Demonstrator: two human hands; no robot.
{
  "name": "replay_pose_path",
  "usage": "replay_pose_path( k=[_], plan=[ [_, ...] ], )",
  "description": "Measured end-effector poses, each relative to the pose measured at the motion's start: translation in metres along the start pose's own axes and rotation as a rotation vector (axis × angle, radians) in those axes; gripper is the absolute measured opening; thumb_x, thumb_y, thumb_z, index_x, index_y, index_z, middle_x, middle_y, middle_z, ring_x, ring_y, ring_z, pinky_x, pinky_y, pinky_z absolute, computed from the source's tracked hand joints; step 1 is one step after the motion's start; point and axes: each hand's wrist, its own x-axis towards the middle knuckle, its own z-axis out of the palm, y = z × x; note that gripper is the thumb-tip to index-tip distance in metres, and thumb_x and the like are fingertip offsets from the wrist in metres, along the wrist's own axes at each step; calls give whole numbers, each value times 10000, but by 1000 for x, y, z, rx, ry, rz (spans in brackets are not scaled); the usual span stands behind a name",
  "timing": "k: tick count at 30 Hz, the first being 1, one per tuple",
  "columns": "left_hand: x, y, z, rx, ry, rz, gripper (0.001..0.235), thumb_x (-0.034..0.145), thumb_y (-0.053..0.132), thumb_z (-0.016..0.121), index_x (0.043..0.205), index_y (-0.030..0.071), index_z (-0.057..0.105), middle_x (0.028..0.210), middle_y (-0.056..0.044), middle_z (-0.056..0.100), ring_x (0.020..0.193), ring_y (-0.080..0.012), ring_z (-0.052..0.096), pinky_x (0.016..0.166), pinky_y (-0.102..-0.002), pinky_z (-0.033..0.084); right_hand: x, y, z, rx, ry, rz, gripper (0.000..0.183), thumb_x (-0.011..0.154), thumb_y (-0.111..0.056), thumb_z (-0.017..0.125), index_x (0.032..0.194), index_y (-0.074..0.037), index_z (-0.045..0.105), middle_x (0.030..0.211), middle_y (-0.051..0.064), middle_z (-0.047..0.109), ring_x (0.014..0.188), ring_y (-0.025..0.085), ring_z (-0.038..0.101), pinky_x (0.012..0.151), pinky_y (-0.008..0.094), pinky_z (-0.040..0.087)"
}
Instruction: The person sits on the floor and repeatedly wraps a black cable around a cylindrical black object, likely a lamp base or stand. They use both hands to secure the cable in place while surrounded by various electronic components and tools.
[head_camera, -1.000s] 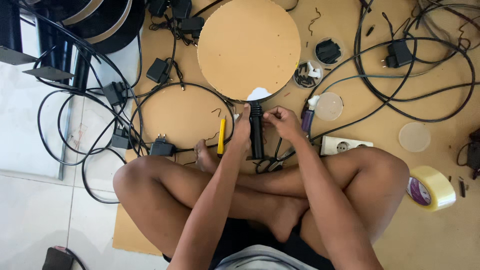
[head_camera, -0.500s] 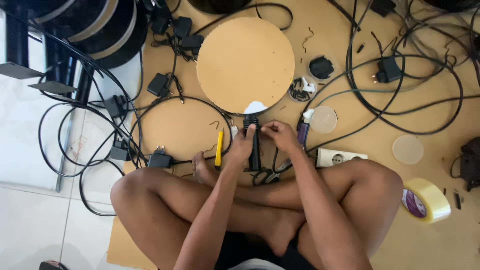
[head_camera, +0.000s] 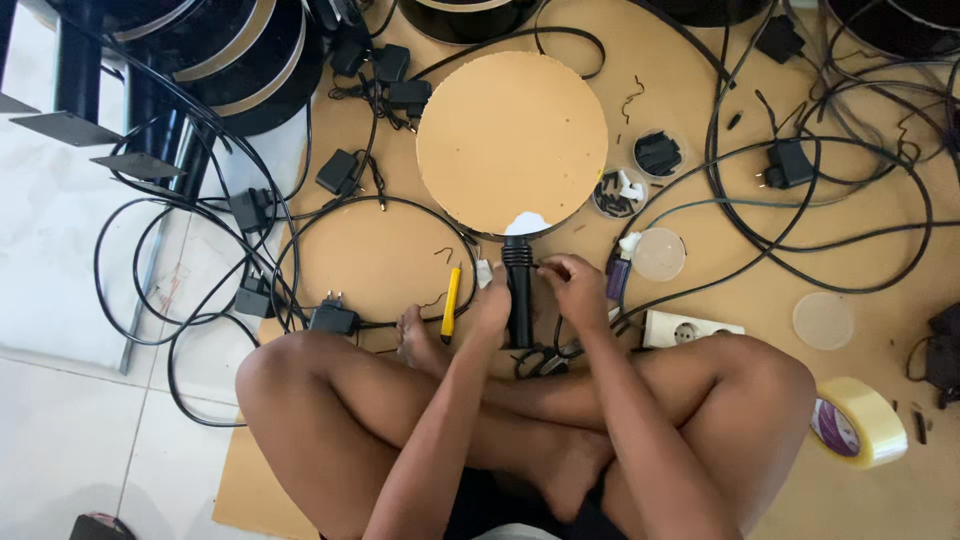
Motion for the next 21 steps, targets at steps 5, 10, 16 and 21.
replay_pose_path(
  k=[5, 10, 16, 21],
  plan=[
    [-19, 14, -9, -12, -77, 57, 805, 1006, 712, 325, 1560, 145, 466, 1610, -109, 447, 1504, -272, 388, 1263, -429, 243, -8, -19, -10, -114, 35, -193, 89, 945, -93, 769, 1013, -37, 780, 918, 169, 739, 876, 358, 742, 764, 421, 618],
    [-5, 6, -11, -274, -122, 190, 750, 1050, 578, 382, 1515, 3, 506, 1554, -218, 481, 1492, -350, 389, 1260, -459, 268, -14, -17, -5, -140, 104, -305, 32, 937, -36, 756, 964, -26, 771, 893, 167, 737, 837, 359, 741, 716, 411, 629],
    [-58, 52, -27, -271, -154, 206, 856, 985, 670, 493, 1543, 21, 459, 1610, -174, 439, 1519, -327, 362, 1250, -450, 270, -18, -31, -15, 30, 68, -141, 133, 925, 31, 712, 1050, 10, 752, 988, 217, 731, 983, 412, 723, 831, 483, 605],
    [-71, 43, -25, -464, -289, 179, 952, 918, 588, 580, 1617, -8, 332, 1644, -240, 353, 1545, -388, 283, 1255, -504, 244, -10, 1, -2, 192, 17, 136, 178, 954, -128, 695, 1098, -178, 787, 1099, 54, 776, 1073, 237, 701, 943, 428, 566]
  ],
)
